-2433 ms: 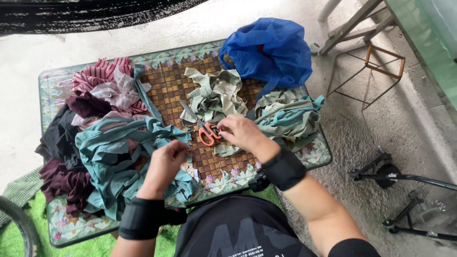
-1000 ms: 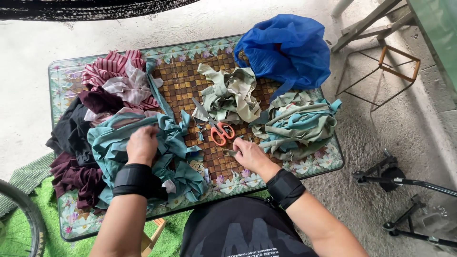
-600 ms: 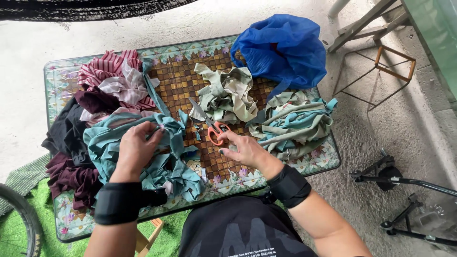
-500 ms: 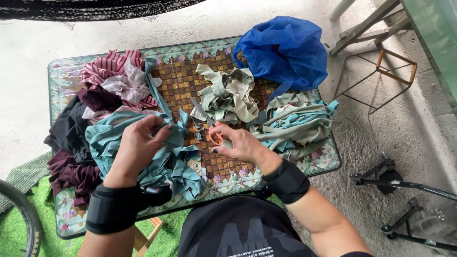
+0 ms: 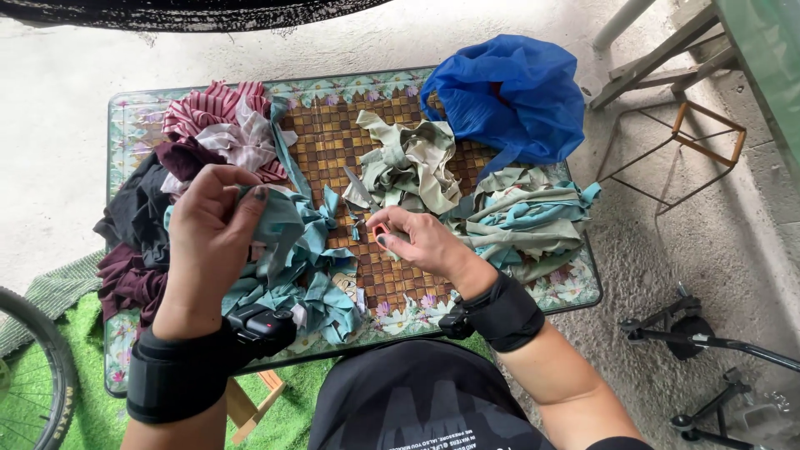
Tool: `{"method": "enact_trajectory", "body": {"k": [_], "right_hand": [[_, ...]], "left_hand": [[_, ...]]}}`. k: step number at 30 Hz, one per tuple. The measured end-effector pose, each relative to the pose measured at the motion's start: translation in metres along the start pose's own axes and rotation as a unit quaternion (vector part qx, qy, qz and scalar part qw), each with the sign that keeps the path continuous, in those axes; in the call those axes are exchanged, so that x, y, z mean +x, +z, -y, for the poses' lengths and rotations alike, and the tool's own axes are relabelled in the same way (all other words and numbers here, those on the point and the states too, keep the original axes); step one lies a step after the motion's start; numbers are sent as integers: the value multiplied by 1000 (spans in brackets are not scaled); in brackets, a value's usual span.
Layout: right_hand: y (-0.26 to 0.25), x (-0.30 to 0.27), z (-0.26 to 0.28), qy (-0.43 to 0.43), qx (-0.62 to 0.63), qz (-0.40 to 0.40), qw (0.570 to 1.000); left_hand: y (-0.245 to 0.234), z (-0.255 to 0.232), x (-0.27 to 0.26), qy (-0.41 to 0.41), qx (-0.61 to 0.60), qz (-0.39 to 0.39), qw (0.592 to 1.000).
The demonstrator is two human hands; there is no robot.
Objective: The person prepares fabric for cutting by pulling and straightening it by hand, then removes loose threads by hand and with scissors. The person then cuts the fabric into strips with scissors, aligning the fabric edges by hand between cuts, and places the cut strips into a pile.
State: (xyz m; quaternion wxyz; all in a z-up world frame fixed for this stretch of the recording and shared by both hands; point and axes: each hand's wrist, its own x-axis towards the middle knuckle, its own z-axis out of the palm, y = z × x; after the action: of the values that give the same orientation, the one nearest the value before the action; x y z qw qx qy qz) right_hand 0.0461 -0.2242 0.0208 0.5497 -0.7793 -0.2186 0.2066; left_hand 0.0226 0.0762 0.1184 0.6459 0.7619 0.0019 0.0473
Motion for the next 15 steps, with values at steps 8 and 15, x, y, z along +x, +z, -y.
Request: {"method": "enact_trajectory", "body": {"k": [8, 15], "right_hand": [[17, 8, 59, -146, -113, 5, 983], [-6, -1, 14, -29, 101, 90, 990]], "left_hand": [[52, 4, -10, -45, -36, 67, 996], [45, 16, -11, 1, 100, 57, 993]]}}
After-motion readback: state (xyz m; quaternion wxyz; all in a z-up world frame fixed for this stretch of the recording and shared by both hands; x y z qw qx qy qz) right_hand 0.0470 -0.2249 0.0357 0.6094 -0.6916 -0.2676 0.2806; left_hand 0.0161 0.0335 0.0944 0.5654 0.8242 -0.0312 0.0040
